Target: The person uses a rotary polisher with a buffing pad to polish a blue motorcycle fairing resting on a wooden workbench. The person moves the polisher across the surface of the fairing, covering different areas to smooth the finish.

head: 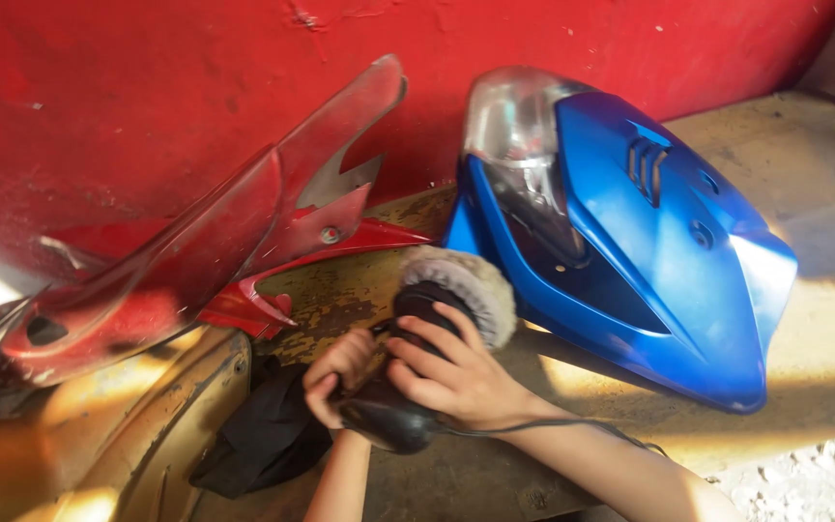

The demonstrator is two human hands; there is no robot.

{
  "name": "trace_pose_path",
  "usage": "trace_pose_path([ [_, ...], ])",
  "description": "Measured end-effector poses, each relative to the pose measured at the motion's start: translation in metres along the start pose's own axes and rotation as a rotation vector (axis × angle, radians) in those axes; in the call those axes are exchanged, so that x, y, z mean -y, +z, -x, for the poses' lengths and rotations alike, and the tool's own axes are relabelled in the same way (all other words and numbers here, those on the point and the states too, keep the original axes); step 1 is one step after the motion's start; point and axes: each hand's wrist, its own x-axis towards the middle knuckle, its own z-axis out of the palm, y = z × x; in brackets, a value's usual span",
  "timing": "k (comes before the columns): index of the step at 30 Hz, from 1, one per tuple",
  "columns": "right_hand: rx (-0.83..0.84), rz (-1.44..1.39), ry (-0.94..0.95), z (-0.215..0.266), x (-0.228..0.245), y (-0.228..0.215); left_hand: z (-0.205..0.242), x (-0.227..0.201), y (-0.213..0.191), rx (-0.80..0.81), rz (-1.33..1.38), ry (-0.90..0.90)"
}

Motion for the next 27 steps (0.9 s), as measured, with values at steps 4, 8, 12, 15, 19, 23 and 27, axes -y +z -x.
trace_pose_path([
  [4, -0.020, -0.015, 0.015, -0.005, -0.001, 0.024, 0.026, 0.031, -0.056, -0.101, 0.184, -0.068],
  [8, -0.032, -0.021, 0.046, 0.004, 0.003, 0.030, 0.034, 0.029, -0.061, -0.158, 0.203, -0.145],
  [12, -0.031, -0.054, 0.057, 0.002, 0.001, 0.013, 0.035, 0.021, -0.054, -0.036, 0.101, -0.104],
  [15, -0.024, -0.048, 0.029, -0.005, -0.003, 0.015, 0.035, 0.021, -0.051, -0.107, 0.154, -0.143],
  [19, -0.042, -0.021, 0.018, -0.002, -0.007, 0.044, 0.035, 0.025, -0.062, -0.242, 0.160, -0.183],
  [23, -0.052, -0.017, 0.061, 0.005, -0.001, 0.049, 0.043, 0.031, -0.066, -0.279, 0.267, -0.193],
  [27, -0.040, -0.041, 0.076, 0.005, 0.005, 0.020, 0.045, 0.022, -0.055, -0.208, 0.175, -0.217],
])
